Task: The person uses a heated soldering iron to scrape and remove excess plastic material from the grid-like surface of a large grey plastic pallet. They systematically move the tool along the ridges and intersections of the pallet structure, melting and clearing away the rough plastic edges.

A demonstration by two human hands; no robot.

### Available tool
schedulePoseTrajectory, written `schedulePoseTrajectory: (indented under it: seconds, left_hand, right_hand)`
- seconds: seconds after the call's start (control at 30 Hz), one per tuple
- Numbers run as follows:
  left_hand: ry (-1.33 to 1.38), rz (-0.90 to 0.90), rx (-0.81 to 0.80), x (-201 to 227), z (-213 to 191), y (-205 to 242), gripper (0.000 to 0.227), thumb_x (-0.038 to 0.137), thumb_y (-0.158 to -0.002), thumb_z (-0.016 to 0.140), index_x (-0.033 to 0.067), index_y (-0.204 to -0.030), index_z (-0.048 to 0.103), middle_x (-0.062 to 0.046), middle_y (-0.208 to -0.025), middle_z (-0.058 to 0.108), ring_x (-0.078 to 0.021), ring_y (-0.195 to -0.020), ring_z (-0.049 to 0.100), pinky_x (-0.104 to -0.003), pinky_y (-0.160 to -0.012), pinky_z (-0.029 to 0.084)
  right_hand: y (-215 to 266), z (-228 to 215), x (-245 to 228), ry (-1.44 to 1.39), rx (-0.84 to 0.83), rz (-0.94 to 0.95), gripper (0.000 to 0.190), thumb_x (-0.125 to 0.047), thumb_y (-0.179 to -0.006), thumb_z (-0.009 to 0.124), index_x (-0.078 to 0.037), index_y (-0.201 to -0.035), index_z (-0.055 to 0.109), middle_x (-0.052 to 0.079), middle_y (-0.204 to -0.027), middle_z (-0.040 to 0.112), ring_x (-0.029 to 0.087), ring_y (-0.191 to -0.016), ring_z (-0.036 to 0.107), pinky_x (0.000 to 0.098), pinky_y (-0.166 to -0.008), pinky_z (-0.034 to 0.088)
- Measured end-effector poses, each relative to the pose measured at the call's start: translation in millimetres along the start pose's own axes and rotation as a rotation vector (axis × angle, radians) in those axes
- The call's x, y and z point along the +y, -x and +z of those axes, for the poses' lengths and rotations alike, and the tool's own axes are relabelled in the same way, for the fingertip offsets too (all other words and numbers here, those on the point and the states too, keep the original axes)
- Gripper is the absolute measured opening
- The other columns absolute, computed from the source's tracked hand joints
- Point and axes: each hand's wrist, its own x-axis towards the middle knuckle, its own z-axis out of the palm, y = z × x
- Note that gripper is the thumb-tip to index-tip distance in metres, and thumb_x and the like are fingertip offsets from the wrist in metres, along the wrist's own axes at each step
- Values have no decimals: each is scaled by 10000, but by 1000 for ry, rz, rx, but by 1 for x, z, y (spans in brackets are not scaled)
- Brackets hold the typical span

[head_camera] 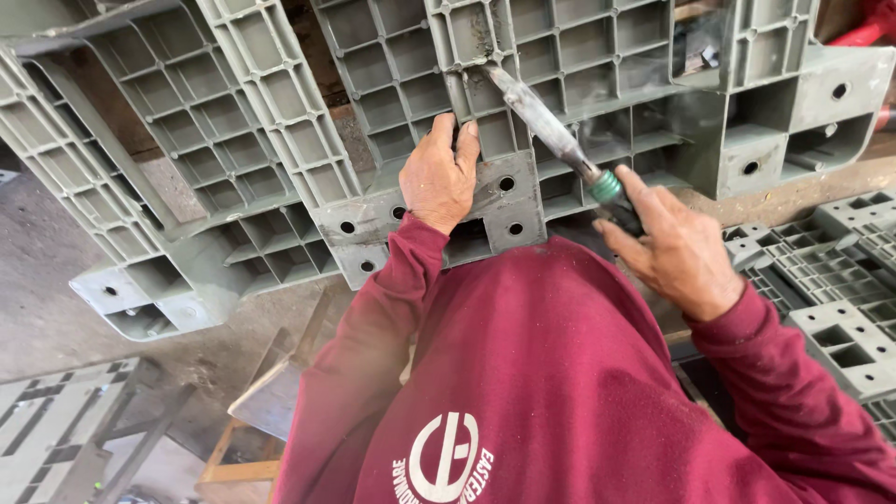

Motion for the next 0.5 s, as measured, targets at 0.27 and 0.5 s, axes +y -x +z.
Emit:
schedulePoseTrajectory:
  seconds: [0.27,0.5]
  left_hand:
    - [168,24,28,-6,-1,-2,285,353,-1049,613,89,-1154,639,-143,-964,747,-344,-877,722,-436,-740,547]
    - [465,170,266,-12,-9,-61,418,320,-1070,622,-26,-1300,571,-145,-1137,656,-237,-1013,654,-375,-901,560]
  right_hand:
    - [-30,-55,-6,538,-135,-140,682,-412,-947,729,-12,-1470,552,66,-727,508,176,-491,524,337,-394,430]
    - [-51,-84,-19,698,-83,-217,602,-447,-921,707,-139,-1427,605,44,-763,513,185,-592,576,337,-480,487]
